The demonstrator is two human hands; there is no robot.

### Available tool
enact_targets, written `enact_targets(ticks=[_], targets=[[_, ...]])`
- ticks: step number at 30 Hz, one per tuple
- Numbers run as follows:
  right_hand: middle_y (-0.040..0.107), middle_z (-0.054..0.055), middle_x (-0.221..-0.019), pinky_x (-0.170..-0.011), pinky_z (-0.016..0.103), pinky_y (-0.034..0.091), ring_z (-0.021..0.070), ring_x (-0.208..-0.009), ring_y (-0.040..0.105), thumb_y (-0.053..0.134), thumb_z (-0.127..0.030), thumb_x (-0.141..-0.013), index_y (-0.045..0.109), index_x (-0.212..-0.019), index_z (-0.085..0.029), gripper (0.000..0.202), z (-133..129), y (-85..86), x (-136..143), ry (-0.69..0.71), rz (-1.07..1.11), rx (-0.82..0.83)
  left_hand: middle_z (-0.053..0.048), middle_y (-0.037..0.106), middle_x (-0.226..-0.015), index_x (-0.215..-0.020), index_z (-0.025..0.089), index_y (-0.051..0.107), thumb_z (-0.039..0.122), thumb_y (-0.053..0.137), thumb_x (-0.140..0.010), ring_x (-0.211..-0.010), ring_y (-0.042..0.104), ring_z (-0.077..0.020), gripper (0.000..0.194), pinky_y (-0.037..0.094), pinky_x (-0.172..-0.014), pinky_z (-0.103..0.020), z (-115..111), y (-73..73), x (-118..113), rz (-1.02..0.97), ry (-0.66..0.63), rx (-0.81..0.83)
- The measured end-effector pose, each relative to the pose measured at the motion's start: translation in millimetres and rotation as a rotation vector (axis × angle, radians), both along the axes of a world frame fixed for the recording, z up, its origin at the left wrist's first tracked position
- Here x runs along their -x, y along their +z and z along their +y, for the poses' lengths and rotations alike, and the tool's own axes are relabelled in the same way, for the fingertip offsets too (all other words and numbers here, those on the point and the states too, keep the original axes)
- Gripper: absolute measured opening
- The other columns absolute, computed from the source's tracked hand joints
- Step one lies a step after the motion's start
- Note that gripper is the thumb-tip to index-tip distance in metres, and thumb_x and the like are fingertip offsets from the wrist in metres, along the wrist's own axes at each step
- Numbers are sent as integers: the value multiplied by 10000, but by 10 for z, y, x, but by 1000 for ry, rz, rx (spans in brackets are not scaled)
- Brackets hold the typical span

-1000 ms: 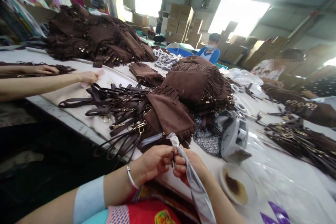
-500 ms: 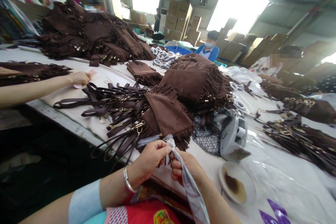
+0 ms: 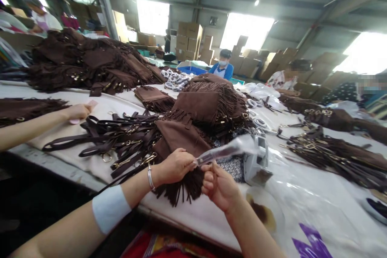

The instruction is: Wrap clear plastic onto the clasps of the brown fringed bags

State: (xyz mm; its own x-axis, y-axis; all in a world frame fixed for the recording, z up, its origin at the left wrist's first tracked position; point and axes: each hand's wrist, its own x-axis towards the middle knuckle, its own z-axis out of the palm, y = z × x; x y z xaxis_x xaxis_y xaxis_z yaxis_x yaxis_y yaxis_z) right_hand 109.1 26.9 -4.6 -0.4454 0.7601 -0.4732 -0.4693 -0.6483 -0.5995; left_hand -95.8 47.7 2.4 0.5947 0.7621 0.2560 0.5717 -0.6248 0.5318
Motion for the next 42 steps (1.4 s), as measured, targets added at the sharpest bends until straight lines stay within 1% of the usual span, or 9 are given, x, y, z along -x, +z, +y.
enact_targets(ticks=[4, 7, 10, 14, 18, 25, 30, 36, 42], targets=[[463, -73, -538, -467, 195, 317, 53, -437, 397, 727, -388, -730, 581, -835, -161, 290, -13, 100, -61, -140, -182, -83, -50, 657, -725, -734, 197, 644, 320, 397, -940, -718, 558, -173, 344, 331, -885, -331, 2, -97, -60, -71, 139, 30], [532, -39, -561, -468, 216, 319, 76, -460, 429, 756, -397, -674, 598, -795, -164, 306, -47, 199, -254, -228, -490, -300, -28, 639, -693, -698, 200, 621, 313, 378, -952, -697, 548, -157, 370, 319, -904, -331, -19, -164, -87, -89, 210, 28], [626, 24, -647, -566, 285, 422, 153, -573, 551, 699, -436, -705, 647, -842, -171, 303, 43, 312, -738, -373, -955, -533, -25, 636, -702, -679, 198, 606, 303, 385, -951, -716, 548, -157, 366, 331, -876, -316, -31, -191, -109, -82, 247, 0], [683, 80, -775, -709, 363, 433, 262, -797, 612, 660, -401, -682, 695, -870, -186, 288, 285, 425, -1574, -606, -1500, -516, -32, 629, -721, -681, 198, 602, 294, 380, -951, -761, 554, -175, 362, 342, -873, -332, -46, -216, -154, -37, 273, -45], [684, 95, -753, -631, 334, 420, 240, -747, 606, 640, -418, -666, 672, -720, -165, 261, 374, 377, -1964, -512, -1388, -256, -22, 637, -751, -756, 217, 636, 239, 375, -940, -811, 561, -192, 320, 300, -964, -406, -37, -320, -187, -13, 276, -128], [637, 26, -663, -526, 252, 364, 130, -558, 526, 646, -402, -625, 629, -697, -157, 256, 519, 68, -1813, -499, -1233, -164, -12, 664, -779, -834, 247, 660, 175, 384, -913, -851, 578, -201, 296, 292, -985, -429, -19, -436, -179, -7, 236, -210], [593, -10, -588, -511, 243, 337, 138, -565, 515, 665, -293, -563, 616, -644, -159, 164, 605, 82, -1722, -579, -1201, -217, -13, 658, -762, -802, 236, 643, 183, 371, -918, -841, 581, -197, 300, 295, -992, -436, -26, -415, -177, 7, 239, -217], [566, -29, -559, -457, 243, 282, 103, -480, 430, 669, -357, -615, 642, -694, -159, 216, 308, 177, -1598, -663, -1182, -337, -13, 653, -788, -832, 240, 638, 200, 374, -924, -870, 571, -208, 282, 279, -1000, -460, -35, -396, -189, 10, 254, -208], [544, -17, -548, -371, 199, 193, 67, -384, 385, 639, -374, -642, 570, -653, -161, 224, 99, 83, -1489, -552, -1082, -234, -5, 643, -762, -794, 238, 634, 187, 399, -910, -859, 561, -205, 267, 279, -1000, -471, -5, -452, -197, 15, 253, -206]])
